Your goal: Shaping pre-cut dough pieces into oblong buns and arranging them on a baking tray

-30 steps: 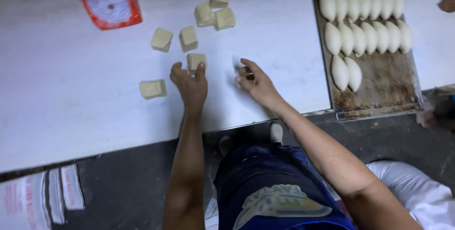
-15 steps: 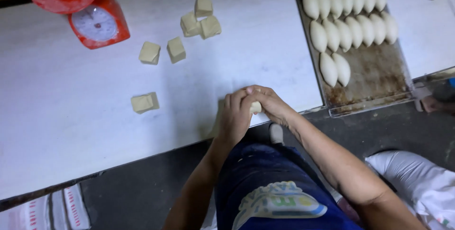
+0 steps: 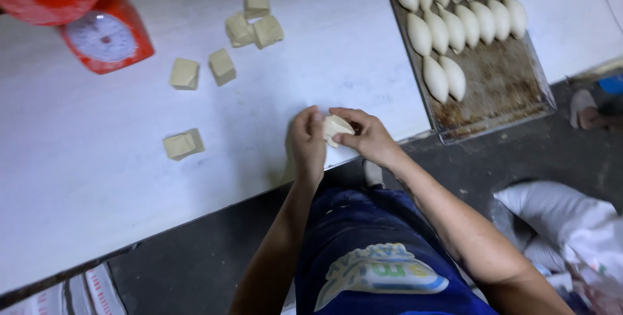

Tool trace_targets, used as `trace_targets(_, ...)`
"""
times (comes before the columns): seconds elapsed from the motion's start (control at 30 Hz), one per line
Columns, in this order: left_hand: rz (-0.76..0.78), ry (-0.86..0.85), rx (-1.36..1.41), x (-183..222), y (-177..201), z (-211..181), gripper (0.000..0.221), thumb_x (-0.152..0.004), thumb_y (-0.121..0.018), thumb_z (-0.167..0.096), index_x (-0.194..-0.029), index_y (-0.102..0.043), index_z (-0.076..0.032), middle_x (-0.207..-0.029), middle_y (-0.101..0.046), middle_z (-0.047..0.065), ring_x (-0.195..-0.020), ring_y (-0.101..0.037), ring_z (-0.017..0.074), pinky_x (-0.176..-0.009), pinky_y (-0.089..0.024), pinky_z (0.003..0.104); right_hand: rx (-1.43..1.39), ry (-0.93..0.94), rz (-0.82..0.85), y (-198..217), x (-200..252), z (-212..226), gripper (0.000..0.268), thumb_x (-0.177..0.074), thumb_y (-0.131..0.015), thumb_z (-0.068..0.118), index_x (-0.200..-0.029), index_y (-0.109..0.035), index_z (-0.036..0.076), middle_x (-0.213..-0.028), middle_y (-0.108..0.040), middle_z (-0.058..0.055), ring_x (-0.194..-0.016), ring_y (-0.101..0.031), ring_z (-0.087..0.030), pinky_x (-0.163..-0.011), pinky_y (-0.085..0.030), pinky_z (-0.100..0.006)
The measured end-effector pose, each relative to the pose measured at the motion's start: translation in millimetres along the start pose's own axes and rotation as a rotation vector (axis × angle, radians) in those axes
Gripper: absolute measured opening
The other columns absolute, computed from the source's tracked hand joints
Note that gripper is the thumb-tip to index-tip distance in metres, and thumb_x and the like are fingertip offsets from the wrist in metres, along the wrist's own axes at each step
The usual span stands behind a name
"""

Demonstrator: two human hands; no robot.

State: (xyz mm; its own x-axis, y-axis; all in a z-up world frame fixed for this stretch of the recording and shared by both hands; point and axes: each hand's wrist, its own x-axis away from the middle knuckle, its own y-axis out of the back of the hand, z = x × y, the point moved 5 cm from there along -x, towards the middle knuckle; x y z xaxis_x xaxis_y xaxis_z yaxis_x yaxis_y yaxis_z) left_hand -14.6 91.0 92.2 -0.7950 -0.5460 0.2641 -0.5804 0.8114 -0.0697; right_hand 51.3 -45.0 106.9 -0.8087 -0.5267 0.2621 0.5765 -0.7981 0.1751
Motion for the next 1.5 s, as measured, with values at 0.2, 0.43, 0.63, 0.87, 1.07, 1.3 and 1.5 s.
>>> trace_targets(0.2,-0.308,0.335,0.332,-7.5,-33.0,50.4,0.058,-0.105,-0.047,-0.056,-0.085,-0.066,-0.005,-0.076,-0.068,0.013,-0.066,-0.067,0.023,-0.061,-0.055,0.031,0.261,0.06,-0.115,-5.0,19.8,16.7,0.078,-0.076,-0.08,-0.003,-0.149,-0.051,0.006,-0.107,-0.07,-0.021,-0.101,-0.068,-0.035,-0.089,-0.055,-0.048)
trace_targets(0.43,-0.386,0.098,0.214,-16.1,-33.9,-12.2,0.057,-0.105,-0.045,-0.057,-0.075,-0.059,-0.01,-0.069,-0.057,0.007,-0.06,-0.057,0.0157,-0.055,-0.046,0.025,-0.022,0.159,-0.163,-9.3,24.3,47.1,0.042,-0.103,-0.057,0.035,-0.133,-0.062,0.006,-0.117,-0.064,-0.015,-0.109,-0.058,-0.024,-0.097,-0.048,-0.041)
trace_targets(0.63,-0.368,-0.038,0.167,29.6,-76.4,-68.6,0.052,-0.109,-0.045,-0.042,-0.073,-0.061,-0.008,-0.072,-0.063,0.007,-0.069,-0.056,0.0175,-0.069,-0.048,0.034,-0.043,0.08,-0.28,21.2,-32.8,25.0,0.055,-0.112,-0.031,0.044,-0.076,-0.053,0.009,-0.071,-0.053,-0.013,-0.079,-0.055,-0.03,-0.078,-0.045,-0.043)
trace_targets(0.87,-0.254,-0.409,-0.343,10.0,-44.3,-33.7,0.063,-0.112,-0.028,-0.041,-0.064,-0.056,-0.013,-0.054,-0.057,0.007,-0.055,-0.057,0.0189,-0.057,-0.045,0.033,-0.025,0.231,0.153,40.4,1.5,28.0,0.063,-0.104,-0.028,0.062,-0.091,-0.065,0.012,-0.078,-0.063,-0.013,-0.08,-0.062,-0.026,-0.075,-0.049,-0.04)
trace_targets(1.07,-0.003,-0.436,-1.036,-11.7,-24.2,48.3,0.013,-0.102,-0.063,-0.028,-0.107,-0.063,-0.016,-0.133,-0.057,0.002,-0.139,-0.039,0.0444,-0.117,-0.025,0.066,0.973,0.976,0.196,36.1,-32.5,-29.1,0.042,-0.079,-0.082,0.017,-0.118,-0.066,0.009,-0.12,-0.069,-0.009,-0.118,-0.064,-0.032,-0.114,-0.042,-0.049)
trace_targets(1.3,-0.208,-0.397,-1.011,25.4,-4.6,24.7,0.09,-0.085,-0.081,-0.027,-0.153,-0.036,0.012,-0.154,-0.039,0.035,-0.14,-0.033,0.0588,-0.117,-0.024,0.067,0.365,0.137,-0.12,64.2,-57.5,-81.5,0.038,-0.092,-0.068,0.009,-0.129,-0.068,0.002,-0.115,-0.071,-0.018,-0.111,-0.067,-0.038,-0.093,-0.058,-0.046)
trace_targets(1.5,0.076,-0.409,-1.369,9.2,-22.6,41.1,0.081,-0.093,-0.072,-0.037,-0.159,-0.033,-0.009,-0.169,-0.022,0.012,-0.147,-0.032,0.0473,-0.114,-0.028,0.072,0.578,0.464,0.002,4.5,-61.8,-71.0,0.021,-0.093,-0.064,0.009,-0.111,-0.073,0.005,-0.101,-0.065,-0.016,-0.097,-0.064,-0.043,-0.079,-0.056,-0.047)
